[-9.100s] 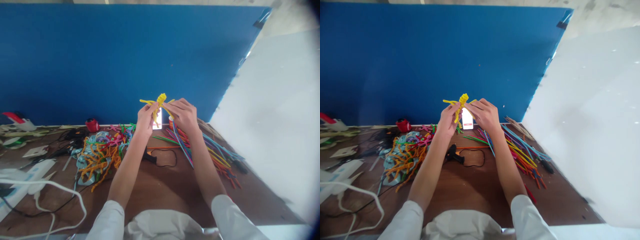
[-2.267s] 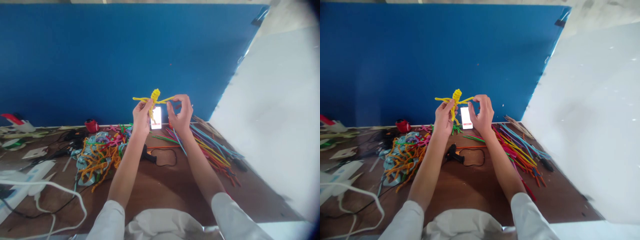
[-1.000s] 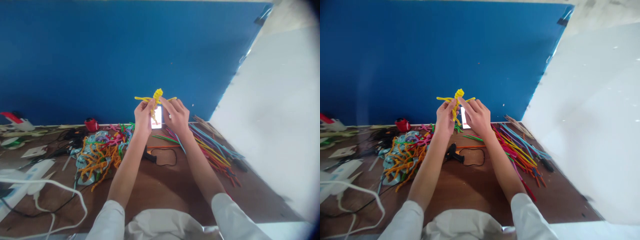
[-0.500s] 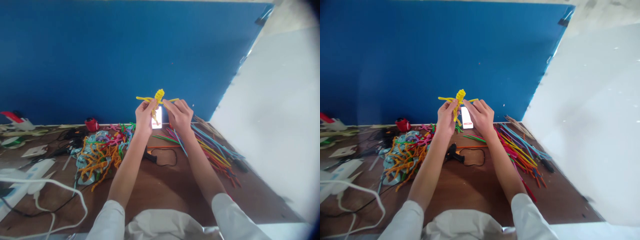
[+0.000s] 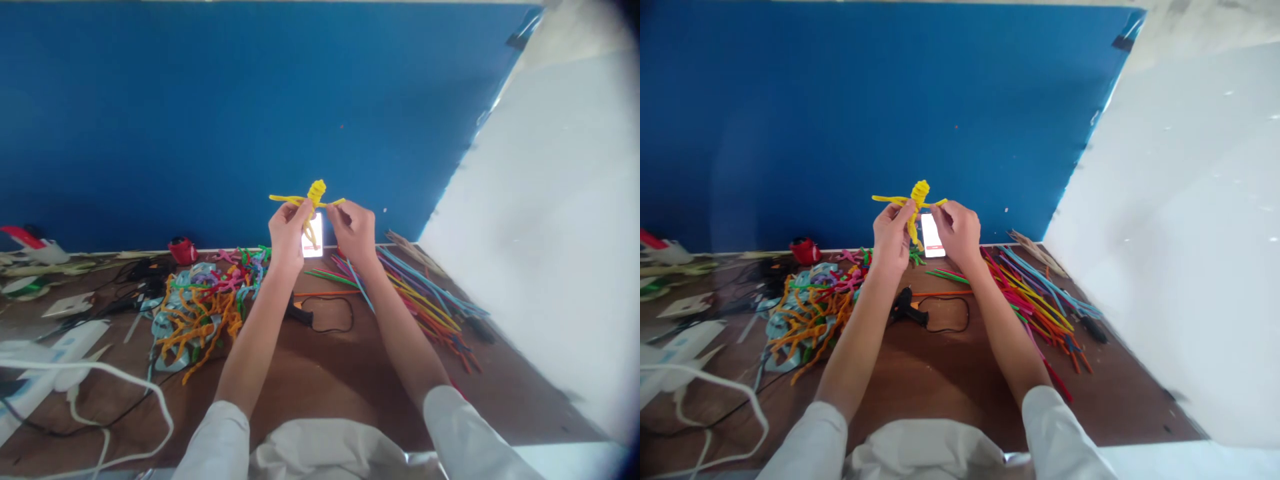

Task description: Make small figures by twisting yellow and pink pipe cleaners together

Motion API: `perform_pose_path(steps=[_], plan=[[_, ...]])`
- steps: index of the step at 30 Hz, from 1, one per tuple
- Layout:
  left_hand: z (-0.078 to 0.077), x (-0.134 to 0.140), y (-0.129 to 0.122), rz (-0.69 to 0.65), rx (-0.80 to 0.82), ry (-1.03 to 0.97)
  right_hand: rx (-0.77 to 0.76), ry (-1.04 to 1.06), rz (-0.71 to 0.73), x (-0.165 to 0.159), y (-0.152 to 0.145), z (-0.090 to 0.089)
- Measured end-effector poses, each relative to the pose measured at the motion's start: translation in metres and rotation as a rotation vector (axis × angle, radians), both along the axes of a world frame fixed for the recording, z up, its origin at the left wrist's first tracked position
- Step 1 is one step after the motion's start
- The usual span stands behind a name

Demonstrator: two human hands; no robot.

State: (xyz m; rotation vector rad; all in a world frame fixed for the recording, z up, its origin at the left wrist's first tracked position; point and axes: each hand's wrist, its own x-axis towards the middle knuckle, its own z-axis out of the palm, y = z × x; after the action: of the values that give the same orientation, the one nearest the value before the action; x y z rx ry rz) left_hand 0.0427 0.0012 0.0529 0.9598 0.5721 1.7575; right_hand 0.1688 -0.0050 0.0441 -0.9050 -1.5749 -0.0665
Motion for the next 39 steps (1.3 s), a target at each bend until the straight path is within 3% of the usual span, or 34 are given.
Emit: perform_pose_path(steps=[7, 10, 12, 14, 18, 22, 27, 31, 39], plan=[[0.003, 0.001, -0.005, 0.016, 0.017, 0.003, -0.613, 0.645, 0.666, -0.005, -0.003, 0.007], [0.003, 0.001, -0.005, 0.003, 0.030, -0.002, -0.716, 0.742, 0.822, -0.008, -0.002, 0.008], [0.003, 0.000, -0.004, 0.003, 0.025, -0.007, -0.671, 0.737, 0.790, -0.009, -0.002, 0.007], [0.002, -0.003, -0.002, 0.010, 0.012, -0.014, -0.560, 0.666, 0.671, -0.010, -0.001, 0.004], [0.003, -0.006, 0.000, 0.020, -0.005, -0.028, -0.286, 0.386, 0.407, -0.003, 0.000, 0.001], [0.004, -0.006, 0.000, 0.021, -0.022, -0.036, -0.140, 0.205, 0.243, 0.007, 0.005, -0.001], [0.003, -0.005, 0.002, 0.019, -0.012, -0.037, 0.184, -0.093, -0.027, 0.018, 0.007, -0.005], [0.003, -0.005, 0.001, 0.012, -0.018, -0.030, 0.296, -0.313, -0.086, 0.024, 0.009, -0.008], [0.003, -0.005, -0.001, -0.012, 0.006, -0.026, 0.272, -0.260, -0.057, 0.023, 0.013, -0.010]])
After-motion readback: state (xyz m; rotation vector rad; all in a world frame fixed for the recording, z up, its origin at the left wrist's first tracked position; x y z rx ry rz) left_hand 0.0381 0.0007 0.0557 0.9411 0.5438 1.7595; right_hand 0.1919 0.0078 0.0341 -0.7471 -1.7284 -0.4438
